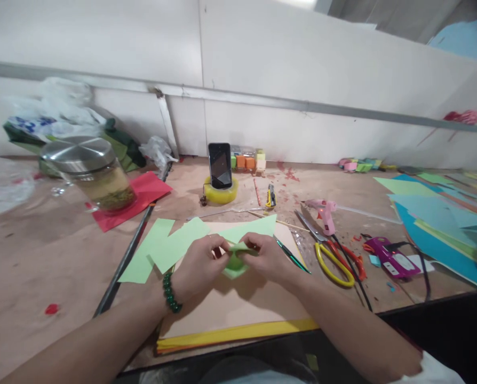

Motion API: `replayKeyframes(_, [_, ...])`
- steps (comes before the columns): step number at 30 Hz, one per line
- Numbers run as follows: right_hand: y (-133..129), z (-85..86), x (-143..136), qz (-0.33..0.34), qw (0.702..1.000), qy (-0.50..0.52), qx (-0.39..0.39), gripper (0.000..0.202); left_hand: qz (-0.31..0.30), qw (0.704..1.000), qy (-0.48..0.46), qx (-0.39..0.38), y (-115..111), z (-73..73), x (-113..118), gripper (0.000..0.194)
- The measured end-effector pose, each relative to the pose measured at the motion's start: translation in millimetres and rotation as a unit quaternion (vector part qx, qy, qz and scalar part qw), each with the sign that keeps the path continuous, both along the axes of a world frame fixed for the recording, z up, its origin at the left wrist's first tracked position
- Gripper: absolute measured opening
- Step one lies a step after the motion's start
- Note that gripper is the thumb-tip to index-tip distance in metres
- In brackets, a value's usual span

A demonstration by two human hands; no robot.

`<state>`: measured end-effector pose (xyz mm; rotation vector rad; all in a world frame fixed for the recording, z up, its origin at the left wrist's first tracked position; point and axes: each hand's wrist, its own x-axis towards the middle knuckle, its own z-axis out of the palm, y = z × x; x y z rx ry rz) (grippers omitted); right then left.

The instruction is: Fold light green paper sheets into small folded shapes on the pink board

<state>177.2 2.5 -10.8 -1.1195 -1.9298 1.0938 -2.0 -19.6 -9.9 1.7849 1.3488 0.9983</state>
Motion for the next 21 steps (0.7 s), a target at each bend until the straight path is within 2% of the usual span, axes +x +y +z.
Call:
replayKeyframes(3, [0, -4.1, -1, 0.016, 1.000, 0.010, 0.011, 0.012, -0.019, 0.999, 0.020, -0.026, -2, 1.8, 2, 0.013])
replayKeyframes(6, [0, -4.7, -1, 0.021, 0.999, 0.012, 0.033, 0.010, -0.024, 0.999, 0.032, -0.031, -1, 2.9, 2, 0.009])
replayKeyframes(9, [3, -2.5, 1, -0.021, 0.999, 0.039, 0.029, 0.020, 0.015, 0.999, 0.027, 0.006, 3, 1.1, -1, 0.008])
replayKeyframes(12, [5, -0.3, 1, -0.064, 0.996, 0.067, -0.023, 0.035, 0.056, 0.997, 0.033, 0.037, 7, 0.2, -3, 0.014])
replayKeyframes(16, [6, -2.5, -2, -0.039, 0.991, 0.057, -0.111, 0.029, 0.077, 0.995, 0.028, 0.055, 7, 2.1, -2, 0.015])
replayKeyframes(21, [8, -9.0, -6, -0.058, 0.985, 0.124, -0.109, 0.022, 0.073, 0.995, 0.019, 0.058, 3, 1.2, 2, 0.013])
